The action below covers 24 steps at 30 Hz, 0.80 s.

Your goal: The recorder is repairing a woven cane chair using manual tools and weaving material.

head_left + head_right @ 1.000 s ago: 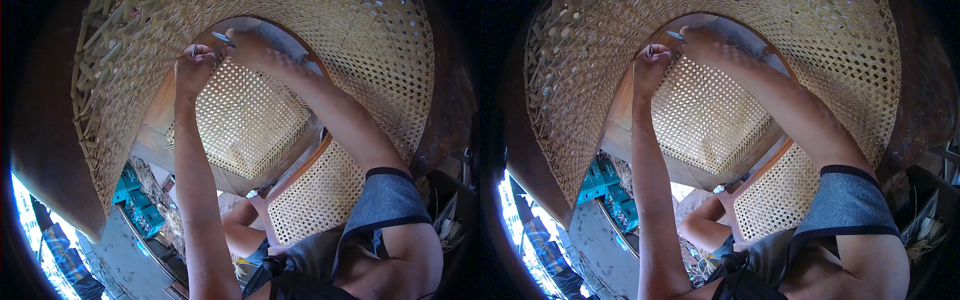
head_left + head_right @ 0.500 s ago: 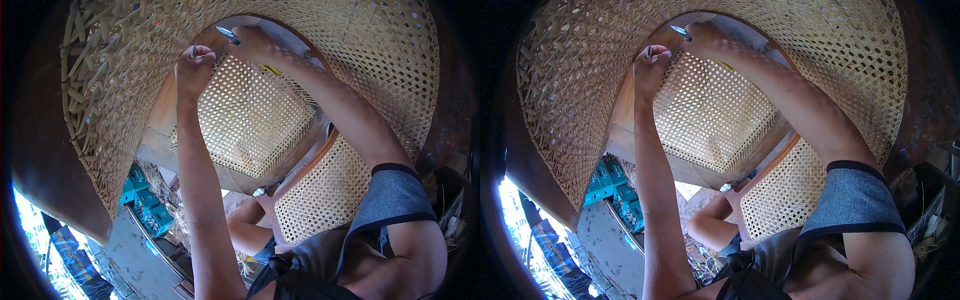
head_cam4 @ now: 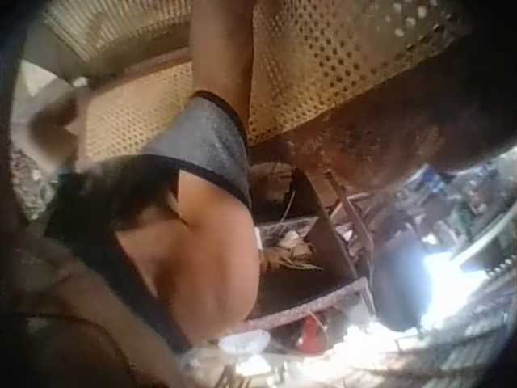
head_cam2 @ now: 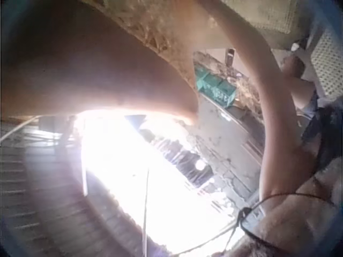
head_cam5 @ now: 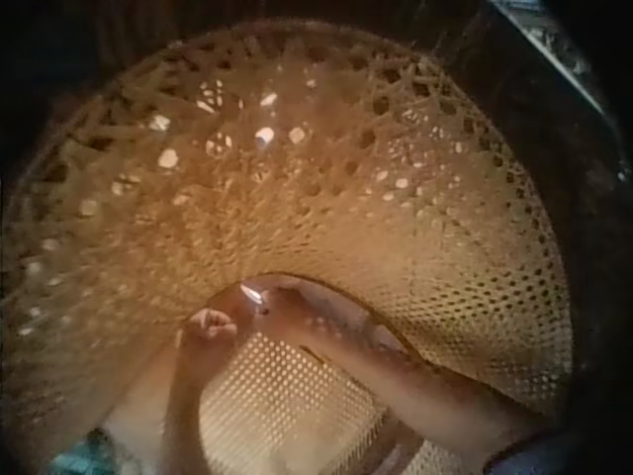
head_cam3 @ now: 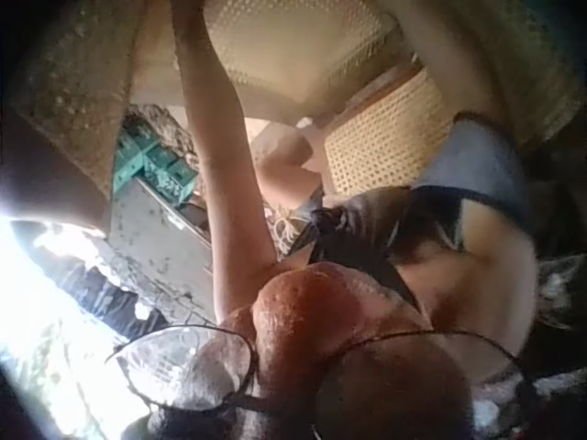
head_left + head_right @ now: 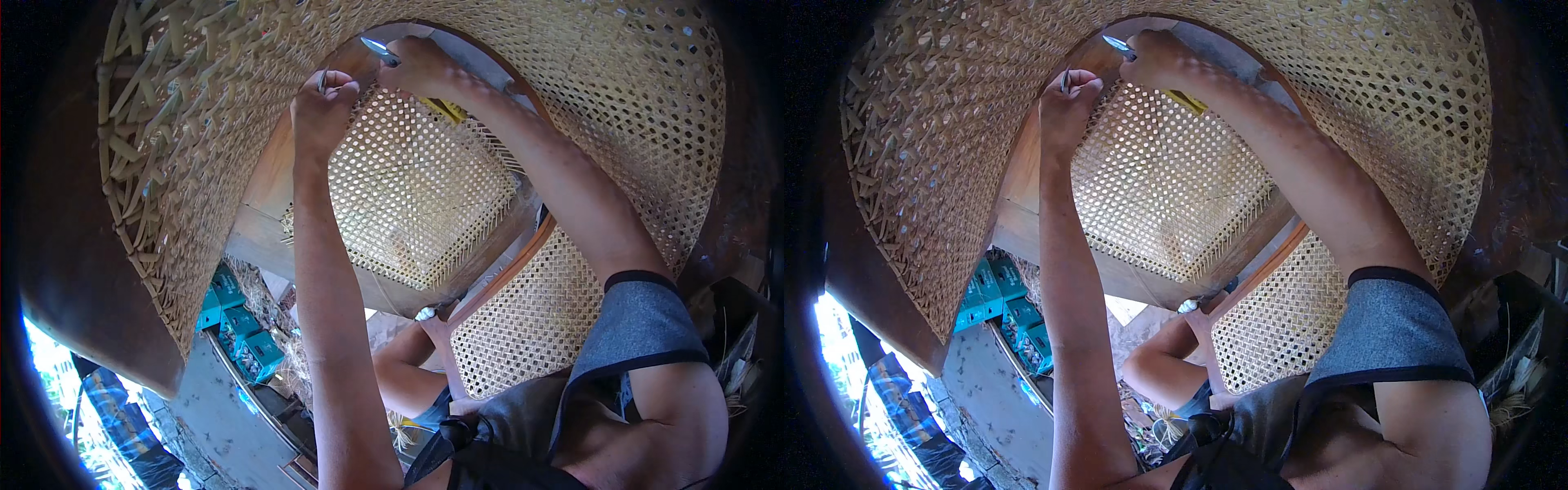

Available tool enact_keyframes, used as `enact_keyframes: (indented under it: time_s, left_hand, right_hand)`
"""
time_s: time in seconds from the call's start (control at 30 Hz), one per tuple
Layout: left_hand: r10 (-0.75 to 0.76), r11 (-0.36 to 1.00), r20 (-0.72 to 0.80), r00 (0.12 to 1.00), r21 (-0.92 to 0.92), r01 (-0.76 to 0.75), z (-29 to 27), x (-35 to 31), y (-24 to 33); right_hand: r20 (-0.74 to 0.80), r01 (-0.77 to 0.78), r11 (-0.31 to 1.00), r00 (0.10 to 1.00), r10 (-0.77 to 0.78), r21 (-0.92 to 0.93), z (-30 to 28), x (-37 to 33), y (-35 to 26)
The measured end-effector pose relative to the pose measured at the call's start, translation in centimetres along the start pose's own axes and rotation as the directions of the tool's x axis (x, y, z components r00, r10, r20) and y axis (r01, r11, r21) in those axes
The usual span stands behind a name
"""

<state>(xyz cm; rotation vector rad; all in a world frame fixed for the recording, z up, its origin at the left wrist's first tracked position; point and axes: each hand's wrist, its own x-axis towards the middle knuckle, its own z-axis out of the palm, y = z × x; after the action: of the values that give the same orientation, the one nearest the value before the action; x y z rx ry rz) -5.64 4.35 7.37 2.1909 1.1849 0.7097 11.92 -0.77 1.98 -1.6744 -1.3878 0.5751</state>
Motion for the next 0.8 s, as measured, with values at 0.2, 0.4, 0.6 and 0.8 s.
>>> enact_keyframes:
  time_s: [0.2, 0.4, 0.6, 0.8]
  left_hand:
    - [0.011, 0.976, -0.069, 0.998, 0.218, 0.004, 1.0, -0.1, 1.4]
    - [-0.03, 0.916, -0.138, 0.99, 0.393, 0.083, 1.8, 0.4, 2.3]
    - [-0.07, 0.923, -0.14, 0.988, 0.367, 0.118, 2.0, 0.9, 2.1]
    - [-0.042, 0.827, -0.123, 0.991, 0.552, 0.104, 1.9, 1.0, 3.1]
  right_hand:
    - [0.058, 0.072, 0.997, 0.996, -0.071, -0.021, 0.0, 0.4, 0.0]
    - [0.133, -0.075, 0.955, 0.99, 0.038, 0.287, -1.0, 0.3, 0.2]
    - [0.118, -0.062, 0.992, 0.992, 0.049, 0.111, -0.4, 1.1, -0.3]
    - [0.139, -0.131, 0.987, 0.983, 0.118, 0.094, -1.6, 0.9, 1.0]
